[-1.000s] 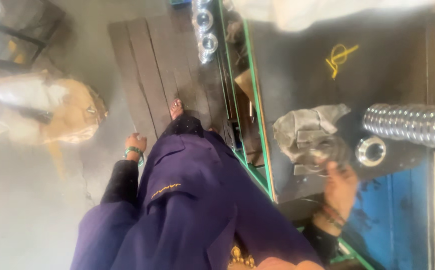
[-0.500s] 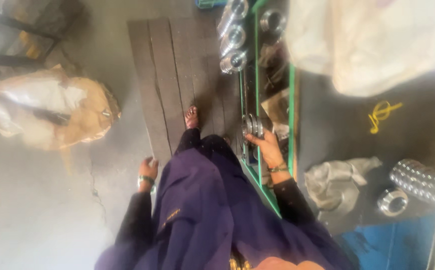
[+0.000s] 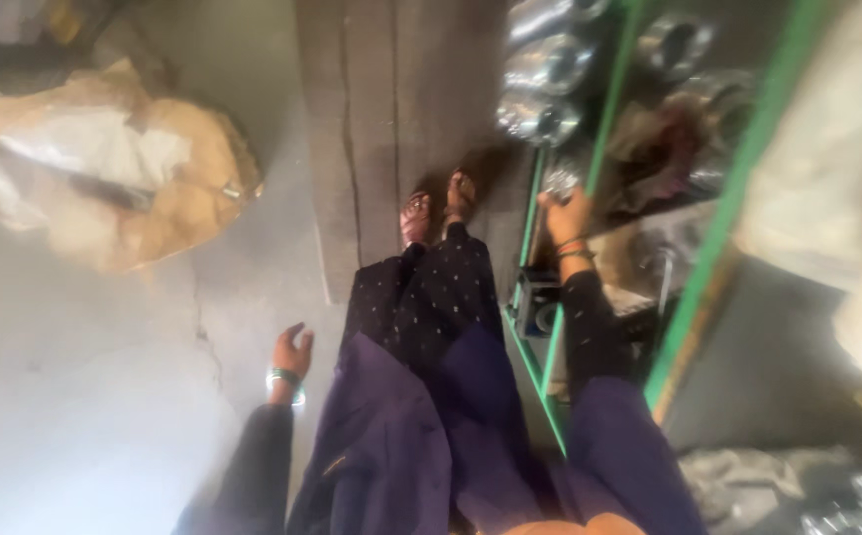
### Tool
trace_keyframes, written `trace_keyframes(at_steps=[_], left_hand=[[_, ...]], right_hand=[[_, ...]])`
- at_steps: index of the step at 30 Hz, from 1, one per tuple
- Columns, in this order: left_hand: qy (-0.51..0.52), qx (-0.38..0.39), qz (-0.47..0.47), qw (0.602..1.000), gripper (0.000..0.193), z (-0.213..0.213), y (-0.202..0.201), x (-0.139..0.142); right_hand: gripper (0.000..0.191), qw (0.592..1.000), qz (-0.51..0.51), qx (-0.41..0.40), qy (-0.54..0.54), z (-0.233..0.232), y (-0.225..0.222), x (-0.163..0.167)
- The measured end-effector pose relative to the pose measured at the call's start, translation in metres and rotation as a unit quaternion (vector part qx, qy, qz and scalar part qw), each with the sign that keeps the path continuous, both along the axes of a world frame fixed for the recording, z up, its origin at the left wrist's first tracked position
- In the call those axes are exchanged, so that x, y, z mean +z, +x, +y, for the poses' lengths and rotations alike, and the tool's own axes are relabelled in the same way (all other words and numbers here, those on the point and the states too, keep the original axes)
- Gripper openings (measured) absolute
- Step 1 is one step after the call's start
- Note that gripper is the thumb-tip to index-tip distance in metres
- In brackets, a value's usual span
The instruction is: The person operates a lathe machine, adjusting a component inside it, then carries machined metal rings to a table and stacks them with other finished rings. They return to the machine, adjust the workpiece again, and finally wipe their hands with a pink cloth.
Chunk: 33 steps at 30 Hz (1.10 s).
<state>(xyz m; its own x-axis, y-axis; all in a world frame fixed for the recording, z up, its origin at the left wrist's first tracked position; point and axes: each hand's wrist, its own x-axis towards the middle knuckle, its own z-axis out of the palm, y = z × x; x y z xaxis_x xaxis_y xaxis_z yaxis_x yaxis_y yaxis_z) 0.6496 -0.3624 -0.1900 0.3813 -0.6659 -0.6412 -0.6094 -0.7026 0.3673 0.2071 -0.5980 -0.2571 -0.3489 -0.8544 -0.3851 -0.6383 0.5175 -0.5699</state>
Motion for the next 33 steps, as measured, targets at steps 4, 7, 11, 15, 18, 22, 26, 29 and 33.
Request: trace_keyframes(at_steps=[4,7,11,15,18,22,26,29,33], left_hand=[[0.025,0.006,0.010,1.000,0.046,0.018,-0.017,-0.021],[0.018,0.005,-0.001,1.000,0.047,0.034,-0.024,-0.034],[0.057,0.038,0.009,0.998,0.046,0.054,-0.024,-0.042],[0.069,0.040,-0.009,0.997,0.047,0.070,-0.022,-0.046],[0.071,0.047,-0.018,0.996,0.046,0.079,-0.021,-0.047],[0.074,0.058,-0.024,0.995,0.045,0.085,-0.023,-0.048],[0.091,0.122,0.005,0.988,0.045,0.088,-0.030,-0.050],[0.088,0.093,-0.009,0.992,0.044,0.086,-0.033,-0.051],[0.090,0.101,-0.008,0.991,0.045,0.079,-0.037,-0.054]], right_hand=[[0.046,0.995,0.076,0.022,-0.068,-0.035,-0.006,-0.051],[0.045,0.992,0.088,0.030,-0.083,-0.056,-0.014,-0.082],[0.048,0.986,0.156,0.036,-0.056,-0.070,-0.014,-0.116],[0.053,0.977,0.174,0.052,-0.113,-0.069,-0.005,-0.139],[0.040,0.981,0.169,0.058,-0.071,-0.065,0.003,-0.152],[0.044,0.967,0.229,0.086,-0.068,-0.066,0.013,-0.173],[0.054,0.948,0.274,0.135,-0.089,-0.070,0.011,-0.184],[0.047,0.968,0.211,0.132,-0.031,-0.072,0.003,-0.186],[0.051,0.972,0.175,0.155,0.012,-0.079,-0.007,-0.180]])
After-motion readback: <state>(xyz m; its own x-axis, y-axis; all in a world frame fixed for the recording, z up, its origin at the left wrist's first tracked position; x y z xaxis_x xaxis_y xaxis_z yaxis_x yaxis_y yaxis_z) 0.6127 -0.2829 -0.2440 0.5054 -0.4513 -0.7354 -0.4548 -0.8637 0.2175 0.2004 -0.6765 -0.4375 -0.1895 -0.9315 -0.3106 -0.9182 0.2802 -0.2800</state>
